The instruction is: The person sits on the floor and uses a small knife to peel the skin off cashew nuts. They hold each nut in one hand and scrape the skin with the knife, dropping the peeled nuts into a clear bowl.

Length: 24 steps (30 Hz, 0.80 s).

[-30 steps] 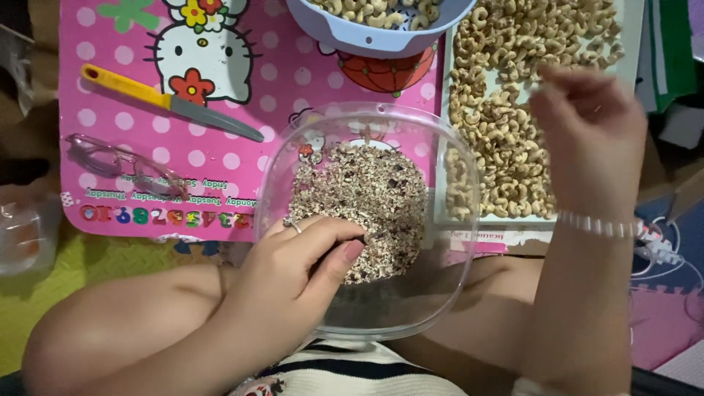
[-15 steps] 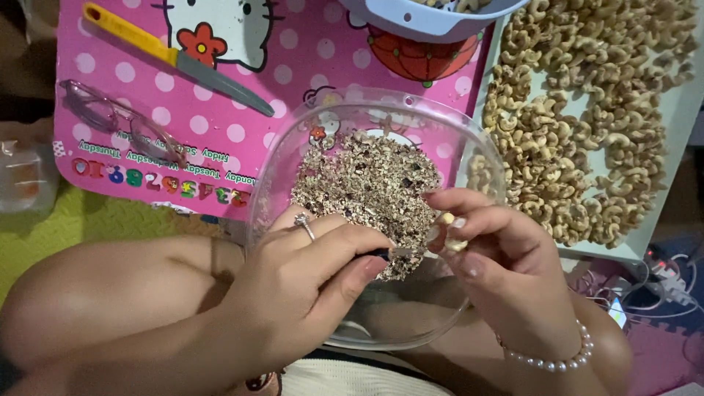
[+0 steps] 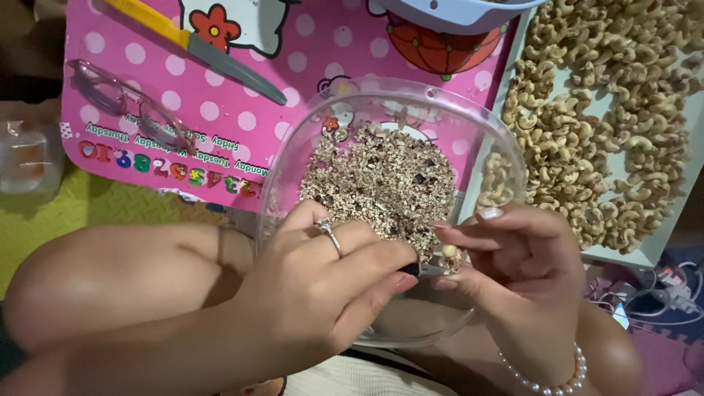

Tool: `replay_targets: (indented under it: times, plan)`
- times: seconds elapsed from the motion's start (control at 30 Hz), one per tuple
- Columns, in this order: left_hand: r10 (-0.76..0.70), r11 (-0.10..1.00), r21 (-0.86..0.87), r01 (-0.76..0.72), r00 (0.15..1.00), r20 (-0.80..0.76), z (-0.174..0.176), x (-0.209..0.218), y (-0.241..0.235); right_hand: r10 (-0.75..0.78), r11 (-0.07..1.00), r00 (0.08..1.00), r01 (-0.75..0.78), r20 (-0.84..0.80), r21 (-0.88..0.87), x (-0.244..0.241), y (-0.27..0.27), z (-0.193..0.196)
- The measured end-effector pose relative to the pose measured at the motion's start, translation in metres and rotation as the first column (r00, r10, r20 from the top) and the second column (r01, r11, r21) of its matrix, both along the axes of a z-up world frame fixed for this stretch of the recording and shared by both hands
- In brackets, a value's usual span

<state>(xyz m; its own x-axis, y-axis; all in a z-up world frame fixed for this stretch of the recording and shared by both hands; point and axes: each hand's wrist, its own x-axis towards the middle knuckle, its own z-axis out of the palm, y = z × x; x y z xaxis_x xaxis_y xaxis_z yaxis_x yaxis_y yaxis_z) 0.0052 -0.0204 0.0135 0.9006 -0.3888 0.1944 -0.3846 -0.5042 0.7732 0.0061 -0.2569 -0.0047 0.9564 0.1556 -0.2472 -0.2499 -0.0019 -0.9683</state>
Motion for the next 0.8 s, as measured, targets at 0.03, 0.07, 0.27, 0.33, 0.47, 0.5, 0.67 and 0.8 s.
replay_targets:
  times: [0.03,0.07,0.27,0.33,0.47,0.5,0.67,0.8]
  plan:
    - [0.005,1.000,0.012,-0.005,1.000,0.017,-0.001,-0.001,0.001,-0.012,1.000,1.000,0.012,-0.008,0.009,-0.002,0.001,0.001]
    - [0.008,1.000,0.026,-0.009,0.999,0.035,-0.001,-0.002,0.001,-0.026,0.999,1.000,0.026,-0.015,0.019,-0.004,0.002,0.001]
    - [0.010,0.999,0.037,-0.011,1.000,0.024,-0.003,-0.004,0.003,-0.050,0.999,0.998,0.050,-0.026,-0.010,-0.008,0.006,0.001]
    - [0.019,0.999,0.038,-0.020,1.000,0.019,-0.004,-0.004,0.002,-0.060,0.998,0.998,0.060,-0.017,-0.024,-0.008,0.008,0.000]
    - [0.054,0.998,0.042,-0.054,0.999,0.011,-0.006,-0.004,0.001,-0.074,0.992,0.997,0.073,-0.006,-0.102,-0.007,0.013,0.001]
    - [0.055,0.998,0.043,-0.055,0.998,0.010,-0.009,-0.005,0.001,-0.073,0.992,0.997,0.072,-0.007,-0.102,-0.006,0.013,0.000]
    - [0.088,0.992,0.088,-0.089,0.996,0.021,-0.018,-0.006,-0.001,-0.076,0.992,0.996,0.071,-0.047,-0.101,-0.004,0.016,-0.002]
    - [0.117,0.984,0.129,-0.124,0.991,0.066,-0.020,-0.006,-0.001,-0.072,0.992,0.996,0.066,-0.051,-0.106,-0.002,0.017,-0.004]
